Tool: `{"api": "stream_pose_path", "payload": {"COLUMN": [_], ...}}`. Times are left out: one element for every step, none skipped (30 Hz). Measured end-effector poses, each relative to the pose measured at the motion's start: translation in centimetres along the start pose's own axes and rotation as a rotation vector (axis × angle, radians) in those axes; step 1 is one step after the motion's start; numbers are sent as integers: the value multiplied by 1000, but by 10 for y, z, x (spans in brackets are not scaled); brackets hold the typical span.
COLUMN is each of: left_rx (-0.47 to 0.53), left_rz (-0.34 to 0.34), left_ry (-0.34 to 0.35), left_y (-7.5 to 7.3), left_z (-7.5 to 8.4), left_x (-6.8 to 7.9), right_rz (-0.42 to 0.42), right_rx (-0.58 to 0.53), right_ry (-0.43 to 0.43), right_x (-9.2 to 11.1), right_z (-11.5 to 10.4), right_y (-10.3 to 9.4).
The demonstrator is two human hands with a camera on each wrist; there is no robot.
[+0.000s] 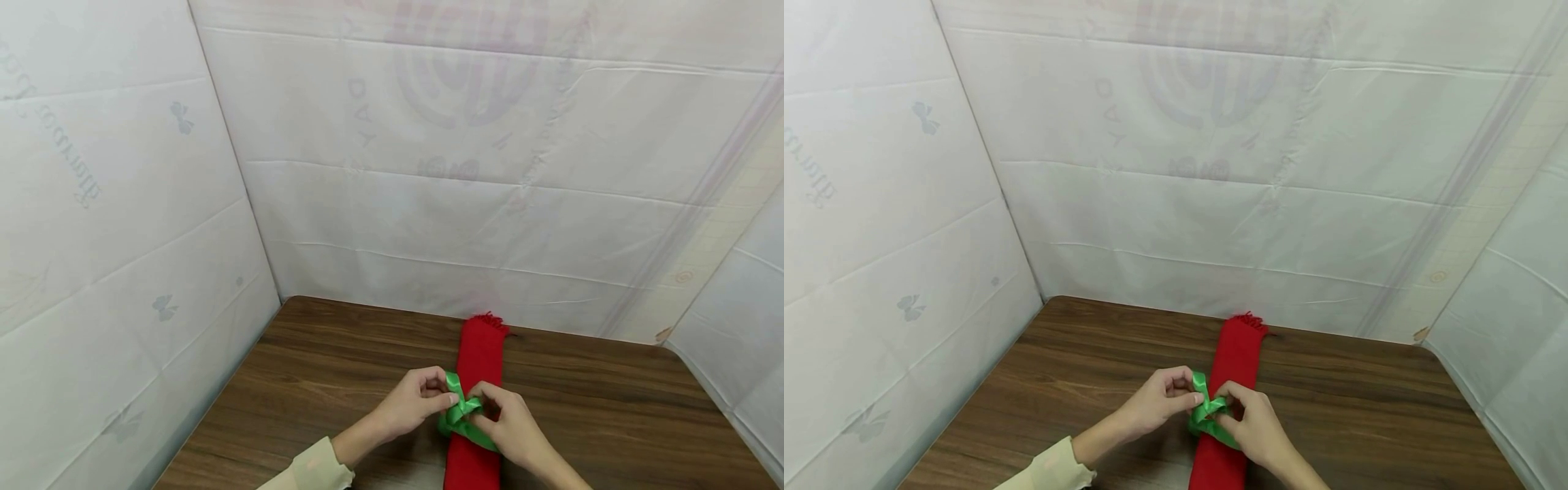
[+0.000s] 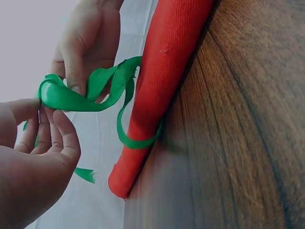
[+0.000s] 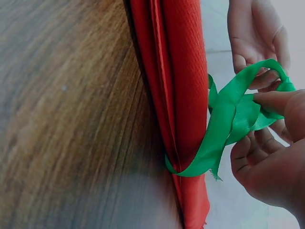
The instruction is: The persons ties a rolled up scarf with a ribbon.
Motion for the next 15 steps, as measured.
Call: {"api": "stream_pose_path", "payload": {"left_rx": [3,4,3,0,-3,-7,-11,-17,-22,-26,-27,-29,-29,-29,-30], "left_rz": [-5,-12,-21,-33,-45,-59,-73,-83,-92,-97,-101,-102,-101,-99,-96], "left_ry": [0,0,-1,-2,-3,-2,-3,-3,-2,1,2,3,4,5,5], "left_y": [1,1,2,3,4,6,7,8,9,10,10,10,10,9,9], "left_z": [0,1,1,1,1,2,2,1,1,1,2,2,1,1,1], "left_x": [0,0,0,1,1,1,2,2,2,2,3,3,3,3,3], "right_rz": [1,3,6,8,10,13,14,15,16,17,18,20,22,24,25], "right_rx": [8,19,31,40,47,51,52,46,38,28,18,4,-7,-21,-33], "right_ry": [8,15,20,24,27,29,31,35,37,41,44,49,53,58,61], "right_x": [0,0,0,-1,-1,-1,-1,-1,-1,-1,-1,-1,-1,-1,0], "right_z": [1,2,2,3,3,3,4,4,4,4,4,4,4,4,4], "right_y": [0,-1,-1,-1,-2,-2,-2,-2,-2,-2,-2,-2,-2,-2,-2]}}
Point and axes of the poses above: each hand's wrist, its own x-axis away from the middle knuckle, its own y-axis out of the palm, z = x × y, the point moved 10 cm from there along -x, towards the middle knuckle
